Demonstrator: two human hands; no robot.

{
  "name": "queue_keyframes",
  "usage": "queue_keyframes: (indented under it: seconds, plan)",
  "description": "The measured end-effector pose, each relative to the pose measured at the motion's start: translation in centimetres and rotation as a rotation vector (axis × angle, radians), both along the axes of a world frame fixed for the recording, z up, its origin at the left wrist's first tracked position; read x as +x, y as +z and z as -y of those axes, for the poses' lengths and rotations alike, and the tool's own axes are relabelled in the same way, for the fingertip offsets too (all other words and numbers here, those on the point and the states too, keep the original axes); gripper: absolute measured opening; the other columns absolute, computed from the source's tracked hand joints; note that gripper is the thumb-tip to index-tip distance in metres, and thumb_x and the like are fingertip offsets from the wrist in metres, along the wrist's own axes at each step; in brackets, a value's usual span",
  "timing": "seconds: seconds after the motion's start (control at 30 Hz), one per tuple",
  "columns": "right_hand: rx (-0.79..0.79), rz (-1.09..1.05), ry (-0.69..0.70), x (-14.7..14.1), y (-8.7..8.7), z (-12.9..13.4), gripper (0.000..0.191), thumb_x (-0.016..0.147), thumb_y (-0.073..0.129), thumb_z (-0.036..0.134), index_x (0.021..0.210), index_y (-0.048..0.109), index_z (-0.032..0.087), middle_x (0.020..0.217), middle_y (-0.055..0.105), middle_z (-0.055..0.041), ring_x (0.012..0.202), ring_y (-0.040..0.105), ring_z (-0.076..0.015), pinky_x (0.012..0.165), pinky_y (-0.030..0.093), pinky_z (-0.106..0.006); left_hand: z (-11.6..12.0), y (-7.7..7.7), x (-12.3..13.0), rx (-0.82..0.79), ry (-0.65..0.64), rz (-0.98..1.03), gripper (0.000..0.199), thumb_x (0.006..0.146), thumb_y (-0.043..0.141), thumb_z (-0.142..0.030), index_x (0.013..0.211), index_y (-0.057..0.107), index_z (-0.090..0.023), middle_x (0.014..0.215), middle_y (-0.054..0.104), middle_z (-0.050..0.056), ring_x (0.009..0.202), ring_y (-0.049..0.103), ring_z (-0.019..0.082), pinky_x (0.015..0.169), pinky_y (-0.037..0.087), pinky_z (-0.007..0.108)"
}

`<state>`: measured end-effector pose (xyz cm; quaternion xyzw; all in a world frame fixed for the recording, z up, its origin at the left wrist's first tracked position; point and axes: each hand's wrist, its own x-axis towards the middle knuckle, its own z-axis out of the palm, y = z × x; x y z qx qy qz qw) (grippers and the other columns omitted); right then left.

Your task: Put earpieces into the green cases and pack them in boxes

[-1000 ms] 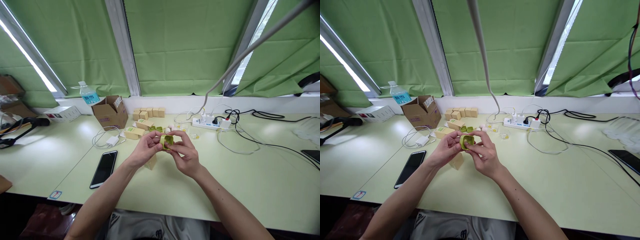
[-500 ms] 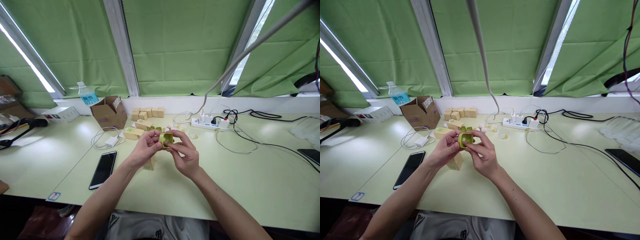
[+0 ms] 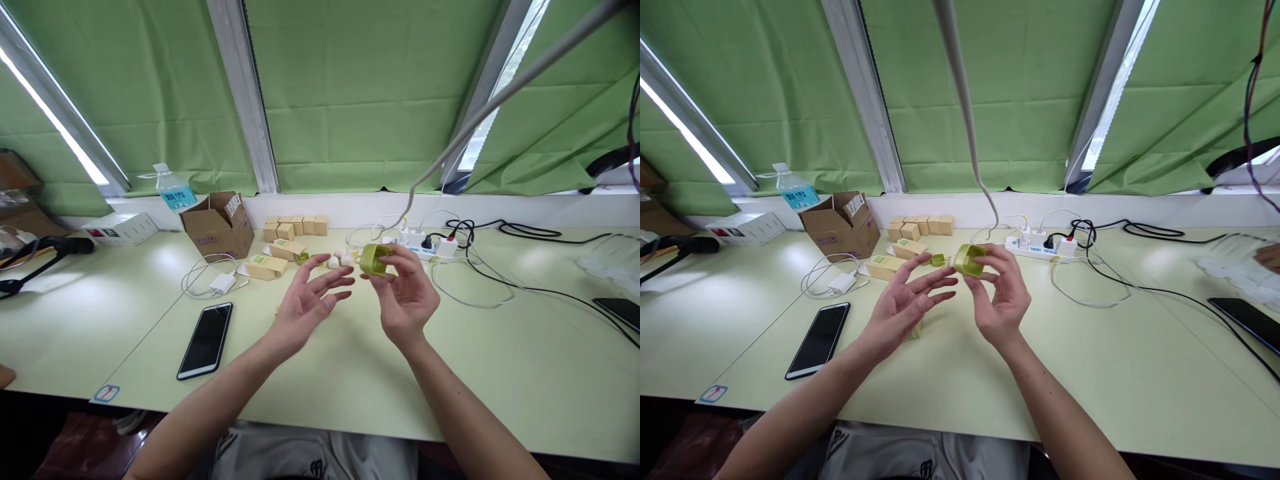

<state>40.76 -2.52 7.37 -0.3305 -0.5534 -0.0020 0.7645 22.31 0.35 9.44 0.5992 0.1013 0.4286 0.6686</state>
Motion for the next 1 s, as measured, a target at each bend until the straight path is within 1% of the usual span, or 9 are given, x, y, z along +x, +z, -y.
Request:
queue_keyframes:
  seconds: [0.1, 0.17, 0.23, 0.33, 0.47, 0.6, 0.73, 0.9, 1.0]
  plan:
    - [-0.029, -0.159, 0.065, 0.8, -0.3, -0.8, 0.034, 0.092, 0.079, 0.022, 0.119, 0.060, 0.028, 0.129, 0.064, -0.0104, 0.124, 0.067, -0.0269, 0.075, 0.071, -0.035, 1.5, -2.3, -0.3, 0.082, 0.123, -0.085, 0.033, 0.102, 0.071, -0.035, 0.124, 0.048, -0.028, 0.122, 0.074, 0.009, 0.108, 0.069, 0.020, 0.095, 0.056, 0.037]
    - [-0.092, -0.194, 0.080, 0.9, -0.9, -1.5, 0.045, 0.087, 0.083, 0.022, 0.121, 0.055, 0.029, 0.129, 0.064, -0.0085, 0.119, 0.067, -0.0241, 0.074, 0.068, -0.032, 1.7, -4.2, -0.6, 0.125, 0.053, -0.286, 0.022, 0.103, 0.069, -0.035, 0.114, 0.053, -0.025, 0.107, 0.072, 0.007, 0.098, 0.067, 0.018, 0.087, 0.054, 0.032]
    - [-0.192, -0.181, 0.080, 0.6, -1.6, -2.2, 0.050, 0.083, 0.084, 0.023, 0.122, 0.053, 0.029, 0.128, 0.064, -0.0075, 0.116, 0.067, -0.0222, 0.073, 0.066, -0.029, 1.1, -6.1, -0.9, 0.200, -0.045, -0.548, 0.017, 0.101, 0.068, -0.037, 0.105, 0.062, -0.021, 0.103, 0.072, 0.008, 0.095, 0.066, 0.019, 0.084, 0.052, 0.032]
    - [-0.327, -0.129, 0.073, 0.0, -3.0, -3.1, 0.049, 0.082, 0.081, 0.024, 0.122, 0.053, 0.028, 0.124, 0.066, -0.0072, 0.115, 0.067, -0.0221, 0.074, 0.065, -0.029, -1.2, -8.2, -1.1, 0.264, 0.020, -0.720, 0.018, 0.100, 0.067, -0.036, 0.105, 0.068, -0.019, 0.103, 0.073, 0.007, 0.091, 0.063, 0.019, 0.087, 0.051, 0.034]
    - [-0.459, -0.074, 0.105, -0.2, -5.1, -4.2, 0.053, 0.080, 0.078, 0.023, 0.126, 0.054, 0.028, 0.123, 0.068, -0.0077, 0.115, 0.069, -0.0237, 0.083, 0.066, -0.036, -4.4, -9.7, -0.9, 0.083, 0.086, -0.527, 0.035, 0.095, 0.076, -0.045, 0.116, 0.069, -0.018, 0.114, 0.074, 0.012, 0.108, 0.066, 0.024, 0.094, 0.050, 0.036]
    - [-0.565, -0.019, 0.271, -0.4, -7.0, -4.9, 0.057, 0.078, 0.075, 0.019, 0.130, 0.054, 0.030, 0.122, 0.069, -0.0053, 0.115, 0.071, -0.0235, 0.103, 0.062, -0.046, -5.6, -9.9, -0.5, -0.279, -0.023, -0.202, 0.057, 0.095, 0.076, -0.058, 0.134, 0.064, -0.018, 0.124, 0.075, 0.017, 0.114, 0.070, 0.028, 0.093, 0.053, 0.040]
    - [-0.585, 0.068, 0.357, -0.8, -7.9, -5.1, 0.063, 0.074, 0.073, 0.014, 0.132, 0.054, 0.030, 0.120, 0.071, -0.0037, 0.119, 0.070, -0.0241, 0.116, 0.053, -0.051, -5.8, -10.2, -0.3, -0.494, -0.135, -0.028, 0.045, 0.098, 0.075, -0.053, 0.121, 0.068, -0.014, 0.111, 0.076, 0.016, 0.101, 0.075, 0.027, 0.090, 0.058, 0.041]
    - [-0.591, 0.312, 0.502, 1.5, -7.1, -6.2, 0.070, 0.080, 0.072, 0.018, 0.146, 0.052, 0.028, 0.141, 0.068, -0.0082, 0.139, 0.062, -0.0264, 0.128, 0.040, -0.053, -6.4, -11.1, -0.4, -0.576, -0.014, 0.036, 0.036, 0.095, 0.081, -0.045, 0.105, 0.069, -0.013, 0.095, 0.076, 0.012, 0.083, 0.072, 0.020, 0.080, 0.058, 0.035]
    - [-0.630, 0.435, 0.125, 3.5, -6.6, -8.3, 0.056, 0.092, 0.055, 0.018, 0.148, 0.051, 0.026, 0.149, 0.064, -0.0114, 0.134, 0.063, -0.0254, 0.114, 0.052, -0.046, -6.6, -11.1, -0.5, -0.593, -0.006, 0.059, 0.032, 0.095, 0.081, -0.042, 0.101, 0.069, -0.013, 0.096, 0.076, 0.013, 0.083, 0.071, 0.020, 0.082, 0.058, 0.036]
